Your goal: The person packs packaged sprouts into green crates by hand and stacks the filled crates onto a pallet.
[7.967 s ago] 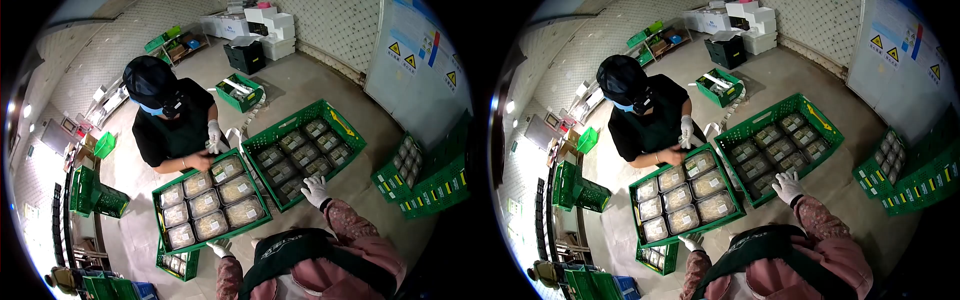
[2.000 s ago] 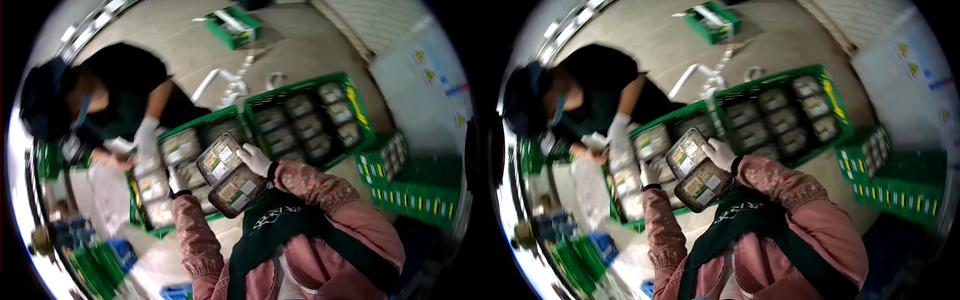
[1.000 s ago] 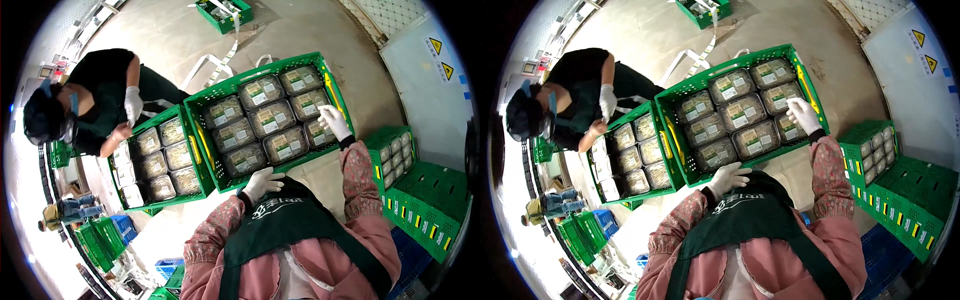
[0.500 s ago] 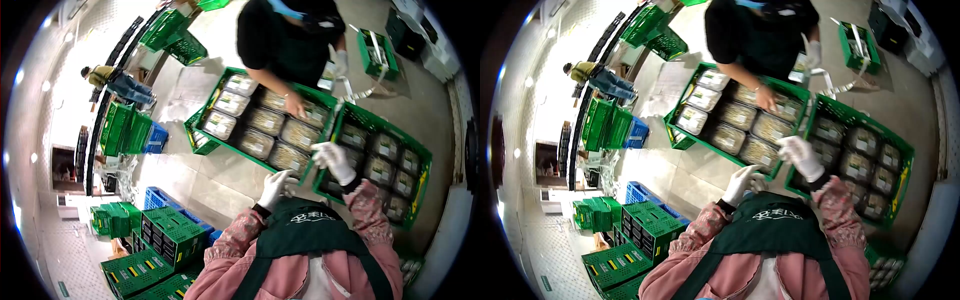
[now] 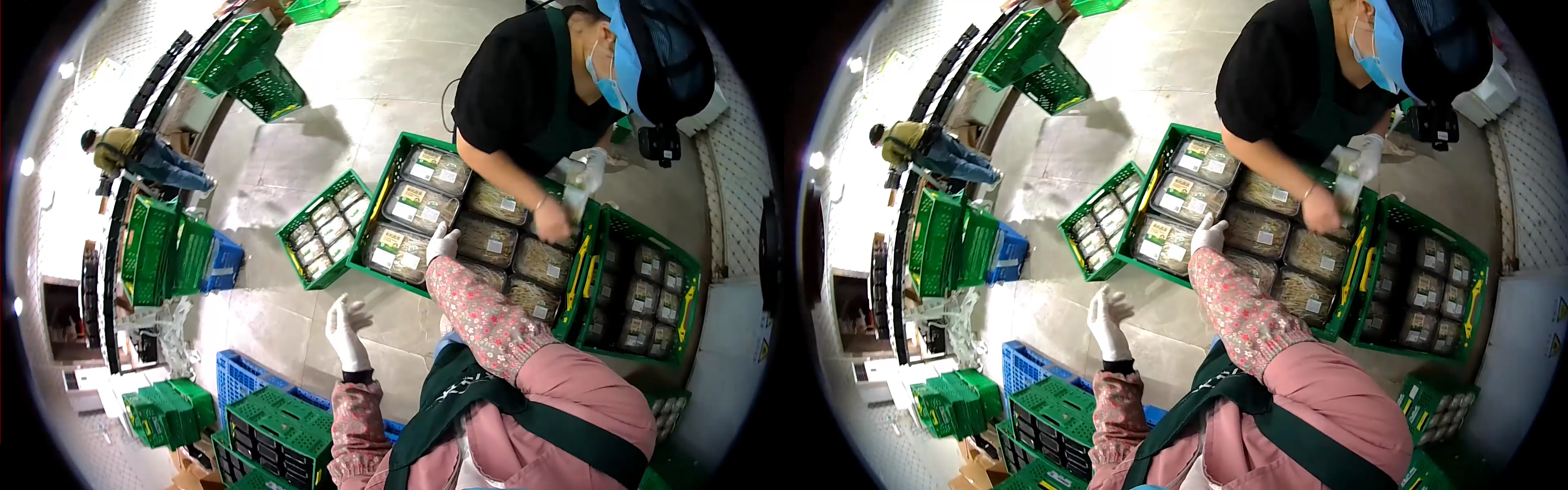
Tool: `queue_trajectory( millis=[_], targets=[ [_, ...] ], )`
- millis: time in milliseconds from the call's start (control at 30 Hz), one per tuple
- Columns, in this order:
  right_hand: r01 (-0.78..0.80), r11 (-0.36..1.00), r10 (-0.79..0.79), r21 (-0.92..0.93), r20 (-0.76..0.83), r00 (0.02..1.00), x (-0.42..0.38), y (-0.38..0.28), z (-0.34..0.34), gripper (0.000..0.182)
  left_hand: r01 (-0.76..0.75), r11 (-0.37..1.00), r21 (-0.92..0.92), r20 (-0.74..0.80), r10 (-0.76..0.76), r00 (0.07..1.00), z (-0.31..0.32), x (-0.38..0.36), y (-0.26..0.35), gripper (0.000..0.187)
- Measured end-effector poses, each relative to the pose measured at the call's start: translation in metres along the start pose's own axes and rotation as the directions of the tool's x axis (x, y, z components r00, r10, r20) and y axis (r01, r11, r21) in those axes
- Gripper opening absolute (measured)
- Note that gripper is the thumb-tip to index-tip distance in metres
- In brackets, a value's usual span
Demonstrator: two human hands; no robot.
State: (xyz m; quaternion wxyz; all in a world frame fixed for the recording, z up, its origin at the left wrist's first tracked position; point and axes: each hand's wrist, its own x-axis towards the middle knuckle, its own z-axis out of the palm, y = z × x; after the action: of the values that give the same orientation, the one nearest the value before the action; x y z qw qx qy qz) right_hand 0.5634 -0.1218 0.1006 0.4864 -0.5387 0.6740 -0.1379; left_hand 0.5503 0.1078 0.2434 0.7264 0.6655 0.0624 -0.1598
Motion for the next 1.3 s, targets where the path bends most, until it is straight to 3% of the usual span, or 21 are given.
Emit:
queue_trajectory(
  millis=[100, 133, 233, 300, 333, 400, 433, 533, 600, 667, 733, 800, 833, 867, 933, 1000, 1067, 1133, 1200, 1267, 1300],
  targets=[
    [0.132, 0.991, -0.132, -0.013, 0.019, 0.991, 0.011, 0.002, -0.006, 0.057, -0.005, 1.0, 0.02, 0.046, 0.004, 0.999, 0.022, 0.065, 0.008, 0.029],
    [0.271, 0.962, -0.268, 0.035, -0.08, 0.96, 0.027, 0.018, 0.001, 0.049, -0.035, 0.998, 0.057, 0.089, 0.03, 0.996, 0.034, 0.089, 0.006, 0.029],
    [0.428, 0.9, -0.434, 0.085, 0.277, 0.857, 0.022, -0.009, -0.071, 0.043, -0.041, 0.991, 0.131, 0.208, 0.013, 0.978, 0.087, 0.159, -0.009, 0.03],
    [0.666, 0.725, -0.688, 0.178, 0.133, 0.713, 0.005, -0.002, -0.108, 0.034, 0.038, 0.975, 0.219, 0.31, -0.107, 0.945, 0.128, 0.195, -0.031, 0.034],
    [0.755, 0.642, -0.767, 0.137, 0.081, 0.637, -0.009, -0.01, -0.143, 0.03, -0.053, 0.944, 0.326, 0.413, -0.092, 0.906, 0.143, 0.226, -0.059, 0.039],
    [0.658, 0.744, -0.651, 0.118, 0.347, 0.675, -0.026, -0.031, -0.228, 0.026, 0.39, 0.897, 0.208, 0.436, -0.442, 0.784, 0.187, 0.265, -0.103, 0.048],
    [0.648, 0.716, -0.697, 0.259, 0.221, 0.682, -0.033, -0.023, -0.253, 0.023, 0.532, 0.83, 0.169, 0.457, -0.544, 0.704, 0.208, 0.285, -0.132, 0.05],
    [0.676, 0.732, -0.676, -0.083, 0.038, 0.736, -0.031, 0.014, -0.363, 0.02, 0.701, 0.713, -0.021, 0.442, -0.623, 0.646, 0.237, 0.355, -0.212, 0.059],
    [0.634, 0.749, -0.661, -0.195, -0.149, 0.735, -0.023, 0.045, -0.432, 0.02, 0.467, 0.884, -0.039, 0.306, -0.434, 0.847, 0.241, 0.328, -0.183, 0.05],
    [0.511, 0.838, -0.546, -0.193, -0.318, 0.775, -0.004, 0.089, -0.495, 0.028, 0.229, 0.973, -0.001, 0.17, -0.226, 0.959, 0.231, 0.288, -0.153, 0.04],
    [0.418, 0.901, -0.416, -0.121, -0.516, 0.748, 0.034, 0.135, -0.544, 0.039, 0.066, 0.997, 0.036, 0.092, -0.069, 0.993, 0.214, 0.217, -0.101, 0.03],
    [0.334, 0.94, -0.321, -0.068, -0.502, 0.803, 0.09, 0.178, -0.581, 0.048, -0.048, 0.999, 0.026, 0.053, 0.046, 0.998, 0.178, 0.151, -0.066, 0.028],
    [0.368, 0.926, -0.347, -0.08, -0.563, 0.75, 0.098, 0.164, -0.578, 0.039, -0.091, 0.996, 0.013, 0.044, 0.09, 0.995, 0.162, 0.119, -0.055, 0.027],
    [0.39, 0.916, -0.395, -0.093, -0.373, 0.84, 0.121, 0.164, -0.59, 0.034, -0.136, 0.991, -0.001, 0.031, 0.136, 0.99, 0.146, 0.086, -0.048, 0.026],
    [0.441, 0.896, -0.443, -0.062, -0.219, 0.869, 0.185, 0.182, -0.582, 0.032, -0.101, 0.995, -0.003, 0.071, 0.101, 0.992, 0.117, 0.021, -0.043, 0.026],
    [0.465, 0.853, -0.515, -0.235, -0.25, 0.82, 0.239, 0.203, -0.545, 0.038, -0.094, 0.994, 0.051, 0.102, 0.088, 0.991, 0.098, -0.044, -0.06, 0.021],
    [0.086, 0.899, -0.202, -0.429, -0.232, 0.951, 0.291, 0.233, -0.515, 0.052, -0.126, 0.987, 0.095, 0.164, 0.109, 0.98, 0.091, -0.12, -0.103, 0.024],
    [-0.142, 0.977, 0.167, -0.159, 0.157, 0.973, 0.256, 0.194, -0.543, 0.057, -0.331, 0.785, 0.524, 0.409, 0.109, 0.906, 0.11, -0.193, -0.118, 0.029],
    [0.203, 0.892, -0.182, -0.405, 0.092, 0.979, 0.265, 0.219, -0.547, 0.058, -0.275, 0.848, 0.452, 0.517, 0.002, 0.856, 0.181, -0.274, -0.104, 0.016],
    [0.363, 0.887, -0.339, -0.285, 0.129, 0.932, 0.261, 0.236, -0.569, 0.053, 0.272, 0.948, 0.167, 0.455, -0.318, 0.832, 0.228, -0.312, -0.118, 0.011],
    [0.288, 0.957, -0.289, 0.034, 0.21, 0.934, 0.239, 0.229, -0.587, 0.047, 0.321, 0.929, 0.184, 0.439, -0.369, 0.819, 0.253, -0.33, -0.125, 0.009]
  ],
)
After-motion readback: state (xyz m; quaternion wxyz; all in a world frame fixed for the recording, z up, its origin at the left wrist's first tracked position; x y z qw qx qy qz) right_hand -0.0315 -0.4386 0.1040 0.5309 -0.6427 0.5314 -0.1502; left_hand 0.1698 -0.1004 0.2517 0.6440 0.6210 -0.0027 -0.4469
